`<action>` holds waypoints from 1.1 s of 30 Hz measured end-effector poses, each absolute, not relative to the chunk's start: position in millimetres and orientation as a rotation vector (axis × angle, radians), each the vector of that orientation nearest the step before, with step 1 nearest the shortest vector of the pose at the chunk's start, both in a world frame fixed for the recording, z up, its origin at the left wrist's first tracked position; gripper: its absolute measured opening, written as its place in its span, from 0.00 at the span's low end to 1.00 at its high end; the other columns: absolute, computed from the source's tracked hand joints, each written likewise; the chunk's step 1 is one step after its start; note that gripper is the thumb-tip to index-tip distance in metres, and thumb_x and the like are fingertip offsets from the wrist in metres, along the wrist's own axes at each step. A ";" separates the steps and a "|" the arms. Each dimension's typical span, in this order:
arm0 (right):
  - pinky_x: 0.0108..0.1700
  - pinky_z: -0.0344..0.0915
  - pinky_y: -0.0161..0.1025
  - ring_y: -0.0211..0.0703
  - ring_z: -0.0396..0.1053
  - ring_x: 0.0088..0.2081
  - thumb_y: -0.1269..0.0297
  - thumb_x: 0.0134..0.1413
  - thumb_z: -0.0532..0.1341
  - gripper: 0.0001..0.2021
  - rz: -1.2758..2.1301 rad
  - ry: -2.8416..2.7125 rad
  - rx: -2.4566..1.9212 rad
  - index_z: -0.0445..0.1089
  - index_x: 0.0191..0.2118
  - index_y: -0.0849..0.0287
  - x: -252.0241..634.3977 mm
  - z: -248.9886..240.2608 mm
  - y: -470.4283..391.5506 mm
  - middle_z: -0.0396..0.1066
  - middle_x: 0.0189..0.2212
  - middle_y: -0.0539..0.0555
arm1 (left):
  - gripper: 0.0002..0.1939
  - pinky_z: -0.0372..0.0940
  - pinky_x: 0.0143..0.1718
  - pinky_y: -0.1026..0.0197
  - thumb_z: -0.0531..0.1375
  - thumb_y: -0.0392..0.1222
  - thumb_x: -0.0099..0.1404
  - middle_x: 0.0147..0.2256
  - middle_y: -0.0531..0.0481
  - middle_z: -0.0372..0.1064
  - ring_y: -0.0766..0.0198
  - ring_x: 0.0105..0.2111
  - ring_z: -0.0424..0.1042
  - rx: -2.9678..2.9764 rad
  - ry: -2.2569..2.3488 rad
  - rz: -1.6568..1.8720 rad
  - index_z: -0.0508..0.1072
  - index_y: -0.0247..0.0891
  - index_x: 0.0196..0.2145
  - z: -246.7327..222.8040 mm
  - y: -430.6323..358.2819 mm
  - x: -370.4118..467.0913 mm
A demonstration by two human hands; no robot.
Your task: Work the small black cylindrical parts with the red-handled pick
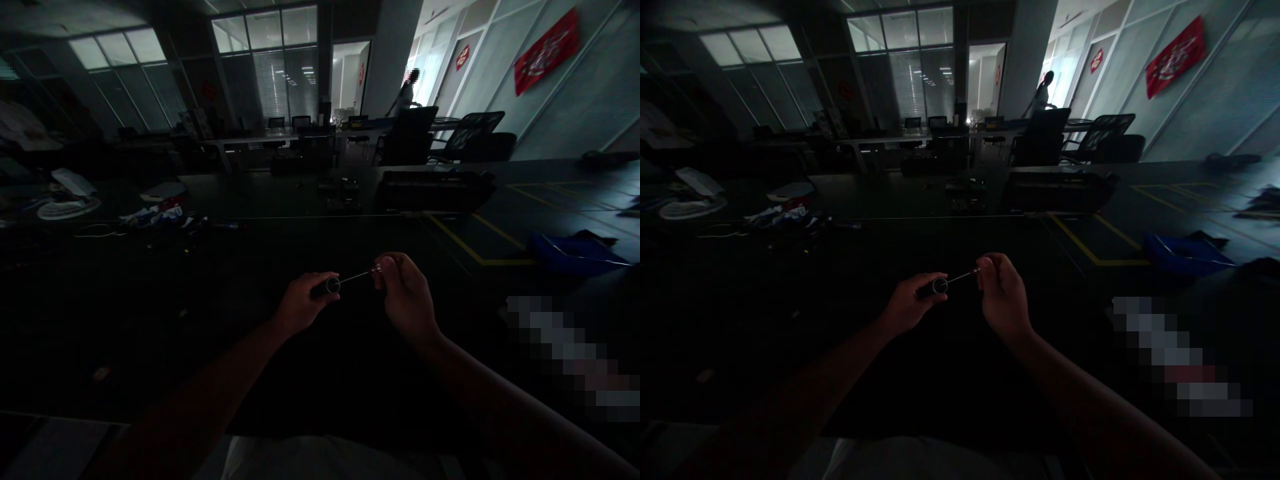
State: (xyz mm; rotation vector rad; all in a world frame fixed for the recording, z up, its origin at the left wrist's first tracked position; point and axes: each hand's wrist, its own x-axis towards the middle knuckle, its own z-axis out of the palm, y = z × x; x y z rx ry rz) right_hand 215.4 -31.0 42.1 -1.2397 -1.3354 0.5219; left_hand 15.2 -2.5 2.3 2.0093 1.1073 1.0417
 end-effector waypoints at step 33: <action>0.32 0.65 0.39 0.42 0.74 0.29 0.56 0.66 0.55 0.12 0.311 -1.734 -1.305 0.73 0.38 0.55 216.8 46.3 -36.2 0.77 0.29 0.52 | 0.21 0.67 0.56 0.53 0.69 0.36 0.61 0.48 0.48 0.76 0.57 0.49 0.75 2.039 1.147 1.014 0.76 0.44 0.52 -4.1 -1.0 14.2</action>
